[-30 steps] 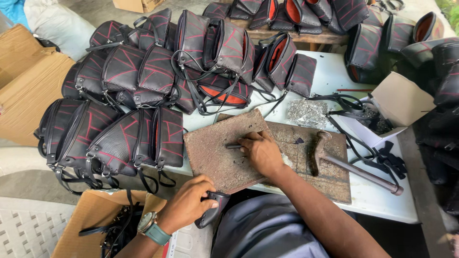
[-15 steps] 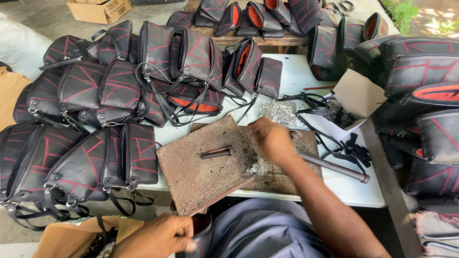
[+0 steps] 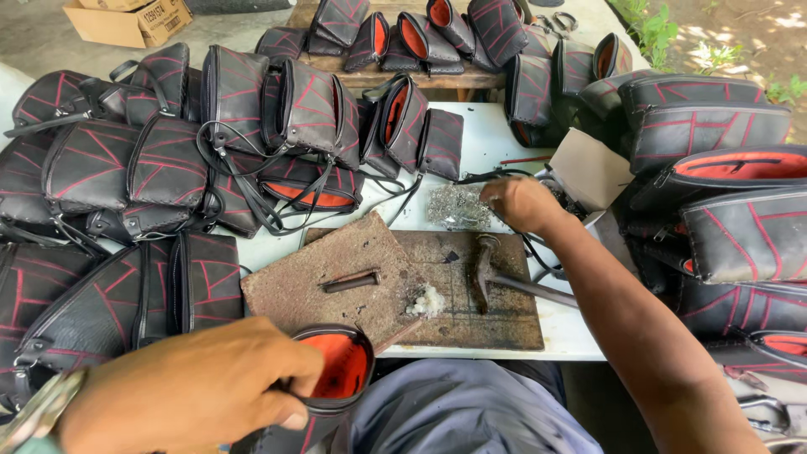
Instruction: The person assembles small black handbags with red geometric patterns by attaching metal rivets and wrist straps. They use a hammer and metal punch to secure the rivets, then attach and fasten the straps to each bag.
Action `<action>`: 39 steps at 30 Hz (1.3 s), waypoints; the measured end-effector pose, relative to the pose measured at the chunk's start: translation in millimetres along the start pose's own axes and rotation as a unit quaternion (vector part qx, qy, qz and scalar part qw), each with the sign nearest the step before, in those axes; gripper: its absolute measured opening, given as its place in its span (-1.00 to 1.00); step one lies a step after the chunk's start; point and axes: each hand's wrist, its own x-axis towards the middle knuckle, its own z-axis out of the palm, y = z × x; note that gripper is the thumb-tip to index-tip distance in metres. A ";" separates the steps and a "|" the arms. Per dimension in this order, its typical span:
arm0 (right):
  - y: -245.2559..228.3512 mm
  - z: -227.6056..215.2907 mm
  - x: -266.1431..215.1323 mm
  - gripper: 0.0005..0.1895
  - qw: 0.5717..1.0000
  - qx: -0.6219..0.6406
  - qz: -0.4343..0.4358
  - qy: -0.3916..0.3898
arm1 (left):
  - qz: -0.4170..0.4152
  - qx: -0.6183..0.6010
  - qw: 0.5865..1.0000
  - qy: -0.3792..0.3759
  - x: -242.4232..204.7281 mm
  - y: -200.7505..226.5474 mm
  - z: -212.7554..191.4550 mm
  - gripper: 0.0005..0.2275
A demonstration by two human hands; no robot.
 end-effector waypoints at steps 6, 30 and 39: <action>11.4 15.2 -1.0 -0.80 0.972 -0.148 0.057 -0.173 | -0.022 0.060 0.998 0.014 18.6 13.1 -31.8 -0.83; 8.2 4.0 -21.0 -0.88 0.969 0.121 0.077 0.201 | -0.032 -0.088 0.900 0.426 53.5 -6.5 29.2 -0.68; -179.1 4.5 -68.4 -0.63 0.692 0.720 0.050 0.019 | 0.056 -0.186 0.874 0.446 60.7 2.0 57.7 -0.70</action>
